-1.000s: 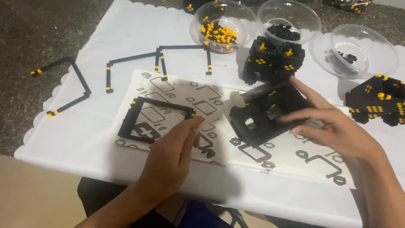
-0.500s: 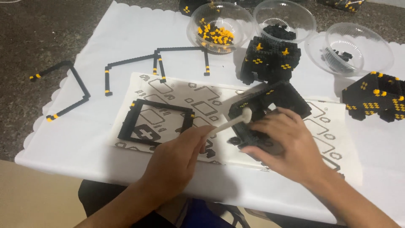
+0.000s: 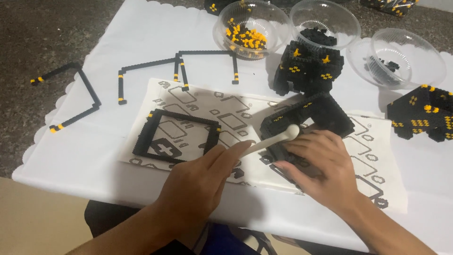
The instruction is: Attaching a black frame to a block-based structure and securing it with a small mallet, followed by reviewing instructions.
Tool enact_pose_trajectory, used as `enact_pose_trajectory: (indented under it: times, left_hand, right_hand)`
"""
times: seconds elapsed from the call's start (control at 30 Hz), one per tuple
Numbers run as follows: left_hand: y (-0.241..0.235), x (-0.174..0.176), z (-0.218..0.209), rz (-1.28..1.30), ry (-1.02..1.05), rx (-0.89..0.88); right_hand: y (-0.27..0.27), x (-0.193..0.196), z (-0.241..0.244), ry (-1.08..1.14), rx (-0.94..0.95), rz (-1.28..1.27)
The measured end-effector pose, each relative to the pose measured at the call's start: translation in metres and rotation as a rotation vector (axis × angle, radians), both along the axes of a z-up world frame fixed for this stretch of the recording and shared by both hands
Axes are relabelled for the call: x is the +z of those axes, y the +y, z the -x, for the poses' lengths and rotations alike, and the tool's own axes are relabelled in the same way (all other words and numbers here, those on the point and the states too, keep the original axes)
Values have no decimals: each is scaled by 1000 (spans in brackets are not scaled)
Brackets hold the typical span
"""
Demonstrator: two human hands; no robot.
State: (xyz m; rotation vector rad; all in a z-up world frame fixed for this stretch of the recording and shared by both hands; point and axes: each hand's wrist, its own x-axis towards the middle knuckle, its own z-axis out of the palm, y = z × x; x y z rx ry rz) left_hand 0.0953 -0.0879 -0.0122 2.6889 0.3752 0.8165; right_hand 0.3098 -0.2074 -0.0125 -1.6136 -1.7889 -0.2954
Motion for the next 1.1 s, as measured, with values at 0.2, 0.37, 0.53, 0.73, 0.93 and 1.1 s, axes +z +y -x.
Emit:
enact_pose_trajectory:
  times: [0.2, 0.37, 0.53, 0.73, 0.93, 1.1]
  left_hand:
    - [4, -5, 0, -80, 34, 21]
    - [6, -6, 1, -134, 41, 12]
    - [4, 7, 2, -18, 19, -31]
    - [4, 6, 3, 36, -40, -34]
    - [6, 6, 1, 72, -30, 5]
    - [9, -3, -1, 79, 21, 18]
  right_hand:
    - [1, 5, 1, 13, 20, 3]
    - [0, 1, -2, 6, 6, -2]
    - [0, 3, -1, 5, 25, -2]
    - [-2, 6, -2, -45, 20, -8]
    - [-2, 8, -5, -42, 45, -41]
    - [-1, 8, -6, -35, 55, -45]
